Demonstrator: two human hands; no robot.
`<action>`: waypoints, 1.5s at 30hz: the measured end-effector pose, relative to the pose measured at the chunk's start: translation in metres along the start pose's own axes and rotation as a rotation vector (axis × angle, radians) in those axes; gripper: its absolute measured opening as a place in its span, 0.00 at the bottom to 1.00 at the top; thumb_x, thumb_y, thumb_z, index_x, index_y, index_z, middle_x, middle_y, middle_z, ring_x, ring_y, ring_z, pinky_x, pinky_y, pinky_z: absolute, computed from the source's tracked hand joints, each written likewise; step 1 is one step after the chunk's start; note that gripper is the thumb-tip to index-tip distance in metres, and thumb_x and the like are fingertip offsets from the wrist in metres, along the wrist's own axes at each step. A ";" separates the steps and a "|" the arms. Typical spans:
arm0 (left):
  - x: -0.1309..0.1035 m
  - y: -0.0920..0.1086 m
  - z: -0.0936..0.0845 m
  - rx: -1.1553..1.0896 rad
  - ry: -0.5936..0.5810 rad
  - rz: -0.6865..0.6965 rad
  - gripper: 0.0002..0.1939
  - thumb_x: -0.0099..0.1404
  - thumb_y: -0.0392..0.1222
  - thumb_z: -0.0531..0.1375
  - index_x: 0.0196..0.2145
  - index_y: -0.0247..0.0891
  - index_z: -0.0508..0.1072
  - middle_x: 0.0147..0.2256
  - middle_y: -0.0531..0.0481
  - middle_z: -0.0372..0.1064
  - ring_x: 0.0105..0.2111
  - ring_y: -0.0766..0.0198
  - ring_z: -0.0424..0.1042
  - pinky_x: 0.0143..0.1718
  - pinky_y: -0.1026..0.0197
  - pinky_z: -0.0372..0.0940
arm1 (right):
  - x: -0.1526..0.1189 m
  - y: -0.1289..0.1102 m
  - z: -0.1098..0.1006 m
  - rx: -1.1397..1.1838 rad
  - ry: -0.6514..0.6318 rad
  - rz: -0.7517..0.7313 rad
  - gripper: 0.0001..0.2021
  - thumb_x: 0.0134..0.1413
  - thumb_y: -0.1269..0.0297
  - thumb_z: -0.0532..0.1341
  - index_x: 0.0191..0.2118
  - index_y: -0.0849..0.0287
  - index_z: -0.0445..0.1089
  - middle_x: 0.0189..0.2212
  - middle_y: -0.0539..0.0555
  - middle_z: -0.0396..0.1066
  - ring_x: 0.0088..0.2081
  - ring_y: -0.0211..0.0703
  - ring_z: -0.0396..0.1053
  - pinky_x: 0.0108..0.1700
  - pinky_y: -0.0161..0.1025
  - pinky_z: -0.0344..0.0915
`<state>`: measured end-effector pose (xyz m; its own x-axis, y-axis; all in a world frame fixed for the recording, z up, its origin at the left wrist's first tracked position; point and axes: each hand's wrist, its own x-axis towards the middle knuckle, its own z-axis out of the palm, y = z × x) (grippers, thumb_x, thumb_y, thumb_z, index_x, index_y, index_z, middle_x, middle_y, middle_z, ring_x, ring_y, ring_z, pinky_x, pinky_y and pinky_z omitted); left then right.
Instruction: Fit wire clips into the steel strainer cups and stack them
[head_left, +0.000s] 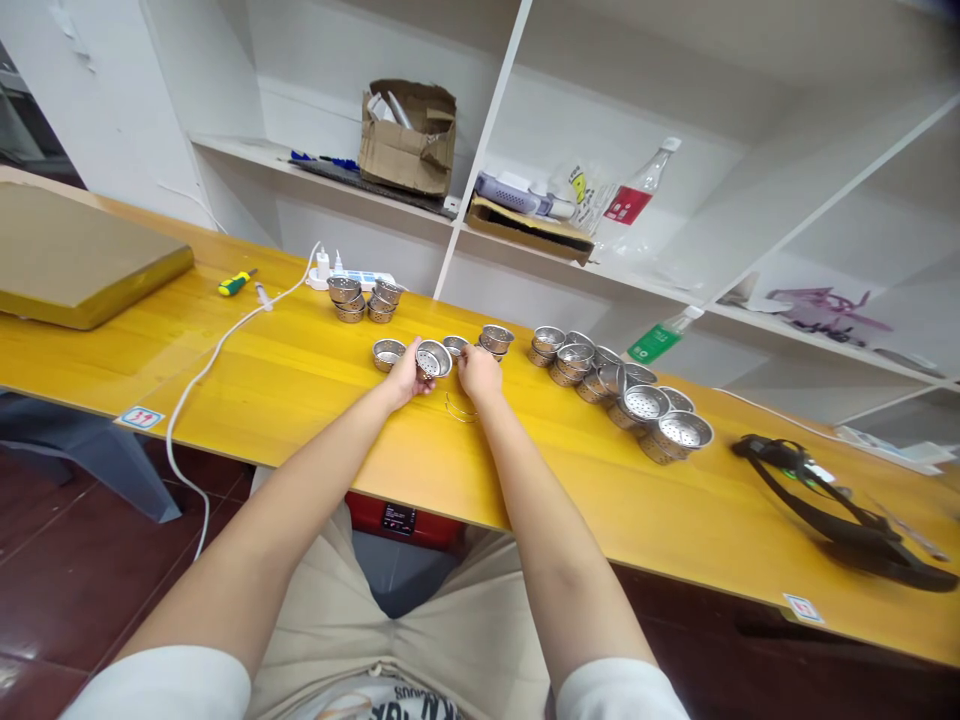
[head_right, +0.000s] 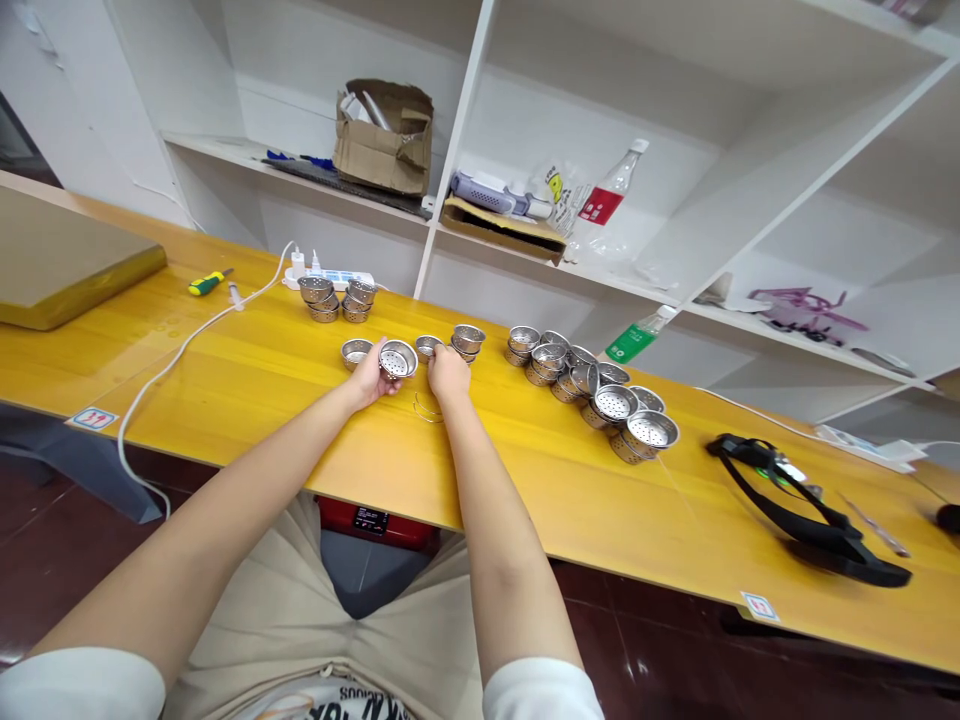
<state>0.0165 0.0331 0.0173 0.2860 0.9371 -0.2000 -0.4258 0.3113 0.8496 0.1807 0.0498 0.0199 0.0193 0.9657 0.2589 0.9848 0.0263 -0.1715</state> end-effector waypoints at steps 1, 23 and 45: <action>0.000 0.000 0.000 0.000 -0.002 0.001 0.33 0.74 0.69 0.47 0.35 0.36 0.73 0.23 0.43 0.74 0.14 0.65 0.64 0.14 0.65 0.52 | 0.001 0.000 0.000 -0.001 -0.008 -0.002 0.15 0.74 0.63 0.52 0.55 0.55 0.73 0.55 0.61 0.76 0.53 0.52 0.75 0.53 0.43 0.70; -0.002 0.001 0.001 -0.019 -0.002 0.001 0.31 0.74 0.68 0.48 0.38 0.36 0.74 0.21 0.45 0.73 0.14 0.64 0.64 0.14 0.65 0.53 | -0.044 0.032 -0.023 0.337 -0.409 -0.091 0.09 0.57 0.58 0.68 0.37 0.60 0.78 0.33 0.51 0.80 0.33 0.38 0.73 0.35 0.32 0.63; -0.003 0.003 0.004 0.004 0.038 0.010 0.35 0.72 0.72 0.48 0.41 0.35 0.74 0.23 0.44 0.75 0.14 0.64 0.64 0.14 0.65 0.52 | -0.066 0.002 -0.035 -0.136 -0.315 -0.225 0.17 0.66 0.58 0.60 0.48 0.63 0.81 0.51 0.70 0.78 0.51 0.59 0.77 0.51 0.45 0.70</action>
<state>0.0177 0.0308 0.0218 0.2489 0.9456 -0.2094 -0.4251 0.3010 0.8536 0.1874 -0.0233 0.0352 -0.2321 0.9722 -0.0321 0.9727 0.2319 -0.0111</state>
